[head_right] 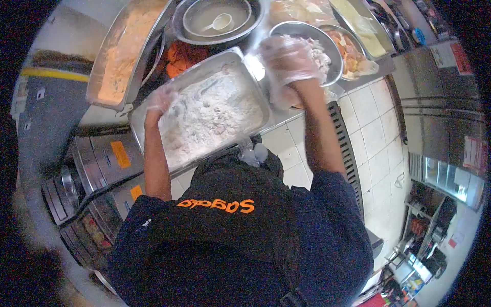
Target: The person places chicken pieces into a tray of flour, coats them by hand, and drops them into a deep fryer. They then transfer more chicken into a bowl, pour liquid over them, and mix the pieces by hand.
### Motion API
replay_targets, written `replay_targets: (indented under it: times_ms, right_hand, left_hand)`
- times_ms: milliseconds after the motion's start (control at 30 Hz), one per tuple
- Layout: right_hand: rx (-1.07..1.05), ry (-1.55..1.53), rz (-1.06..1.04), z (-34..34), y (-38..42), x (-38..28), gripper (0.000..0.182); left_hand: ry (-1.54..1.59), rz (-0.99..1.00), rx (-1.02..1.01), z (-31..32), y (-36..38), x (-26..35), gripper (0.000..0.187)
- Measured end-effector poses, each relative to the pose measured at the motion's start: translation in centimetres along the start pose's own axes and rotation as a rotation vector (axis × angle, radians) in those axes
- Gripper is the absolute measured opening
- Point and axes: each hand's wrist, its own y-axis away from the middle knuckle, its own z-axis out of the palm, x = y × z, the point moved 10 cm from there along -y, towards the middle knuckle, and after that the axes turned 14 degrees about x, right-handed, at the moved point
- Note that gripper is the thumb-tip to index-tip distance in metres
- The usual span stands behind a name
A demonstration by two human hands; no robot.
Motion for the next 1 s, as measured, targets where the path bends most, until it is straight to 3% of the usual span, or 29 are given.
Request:
replay_targets:
  times_ms: [33,67,100,133,200,300,367,433,467,500,533,567,600,667,800,867,900,967,1000]
  right_hand:
    - [-0.217,-0.093,0.223,4.8,0.7,-0.5,0.021]
    - [-0.301,-0.378,0.298,9.5,1.9,-0.9,0.022]
    - [-0.364,-0.129,0.115,13.9,1.9,-2.6,0.021]
    - [-0.494,-0.020,0.142,17.4,2.3,-2.9,0.023]
    - [-0.450,0.017,0.278,23.9,3.8,-0.5,0.028]
    - [-0.422,0.145,0.207,31.3,5.9,2.1,0.032]
    - [-0.492,0.126,0.154,32.0,6.1,0.1,0.036]
    - [-0.497,0.054,0.283,32.6,6.7,-0.5,0.038]
    - [-0.650,-0.078,0.246,35.3,8.0,-1.6,0.041]
    - [-0.657,-0.078,0.231,36.7,8.9,-2.3,0.041]
    - [-0.624,-0.094,0.010,38.2,9.6,-4.9,0.043]
    - [-0.586,-0.110,-0.203,37.5,9.5,-8.2,0.044]
    - [-0.587,-0.108,-0.203,37.0,9.5,-9.1,0.044]
    - [-0.900,-0.072,-0.229,31.8,11.2,-13.2,0.043]
    - [-0.814,0.066,-0.301,30.8,15.3,-12.7,0.048]
    - [-0.753,0.043,-0.332,28.9,17.1,-12.9,0.047]
    - [-0.686,0.018,-0.374,27.8,17.4,-13.4,0.047]
    - [-0.728,-0.019,-0.328,28.0,18.1,-13.1,0.040]
    - [-0.774,-0.076,-0.269,28.4,18.6,-13.0,0.037]
  left_hand:
    - [-0.197,-0.031,-0.072,2.5,1.4,-5.2,0.045]
    - [-0.289,-0.140,-0.126,4.2,3.2,-9.1,0.053]
    - [-0.380,-0.250,-0.181,5.3,5.1,-12.3,0.060]
    - [-0.380,-0.265,-0.180,6.4,6.3,-13.5,0.060]
    - [-0.356,-0.418,-0.292,9.0,9.7,-15.3,0.075]
    - [-0.345,-0.343,-0.119,8.4,12.2,-11.9,0.083]
    - [-0.205,-0.220,-0.179,10.4,13.3,-10.3,0.091]
    - [-0.201,-0.188,-0.234,10.2,14.4,-8.7,0.093]
    - [-0.198,-0.138,-0.295,10.3,15.2,-7.6,0.096]
    - [-0.191,-0.151,-0.288,9.6,15.5,-7.0,0.096]
    - [-0.206,-0.156,-0.274,9.3,15.8,-6.9,0.097]
    - [-0.222,-0.156,-0.263,9.0,16.1,-6.7,0.099]
    - [-0.220,-0.157,-0.264,8.8,16.1,-6.5,0.099]
    - [-0.329,-0.211,-0.369,9.0,17.2,-6.9,0.087]
    - [-0.322,-0.277,-0.265,7.7,17.8,-5.9,0.068]
    - [-0.257,-0.183,-0.213,8.0,17.1,-4.9,0.049]
    - [-0.253,-0.170,-0.214,9.4,17.2,-5.9,0.049]
    - [-0.344,0.181,-0.006,11.0,17.1,-5.1,0.039]
    - [-0.342,0.194,-0.015,11.6,16.9,-5.2,0.039]
